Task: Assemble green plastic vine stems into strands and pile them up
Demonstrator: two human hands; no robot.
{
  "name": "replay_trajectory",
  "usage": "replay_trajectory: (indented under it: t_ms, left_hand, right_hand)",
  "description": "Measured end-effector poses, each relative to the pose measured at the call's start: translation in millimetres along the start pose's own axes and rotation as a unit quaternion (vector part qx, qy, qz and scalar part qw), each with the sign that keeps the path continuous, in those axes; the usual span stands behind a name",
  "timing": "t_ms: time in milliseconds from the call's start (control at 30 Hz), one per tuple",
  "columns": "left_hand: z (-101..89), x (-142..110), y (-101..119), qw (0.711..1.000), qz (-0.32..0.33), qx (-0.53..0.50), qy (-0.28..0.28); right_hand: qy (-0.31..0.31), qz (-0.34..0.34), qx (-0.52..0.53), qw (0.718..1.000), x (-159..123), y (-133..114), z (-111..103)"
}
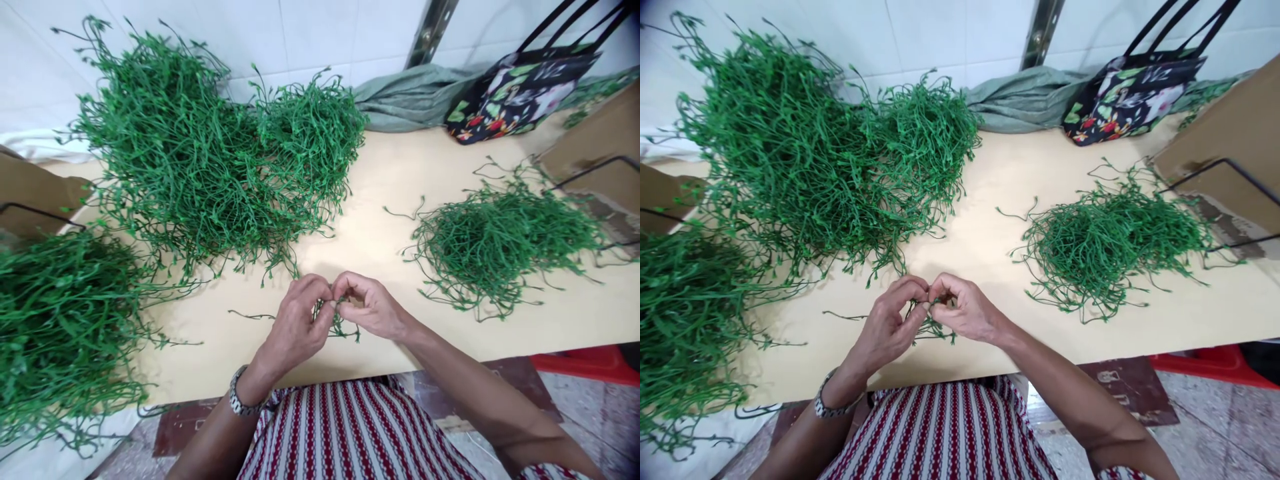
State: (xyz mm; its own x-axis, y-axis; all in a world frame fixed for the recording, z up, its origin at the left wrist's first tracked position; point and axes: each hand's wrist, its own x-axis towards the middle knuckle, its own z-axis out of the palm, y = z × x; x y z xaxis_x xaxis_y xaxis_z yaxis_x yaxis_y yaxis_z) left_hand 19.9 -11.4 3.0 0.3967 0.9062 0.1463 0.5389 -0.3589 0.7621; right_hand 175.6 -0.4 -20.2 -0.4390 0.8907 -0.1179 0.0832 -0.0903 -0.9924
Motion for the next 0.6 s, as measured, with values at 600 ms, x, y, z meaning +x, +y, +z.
replay_trajectory:
  t_ms: [600]
  left_hand:
    - [-8.6,1.5,-5.8,0.974,0.067,0.199,-0.088]
  right_hand:
    - [0.037,-0.147,-0.486,0.861,-9.3,-4.7,3.8]
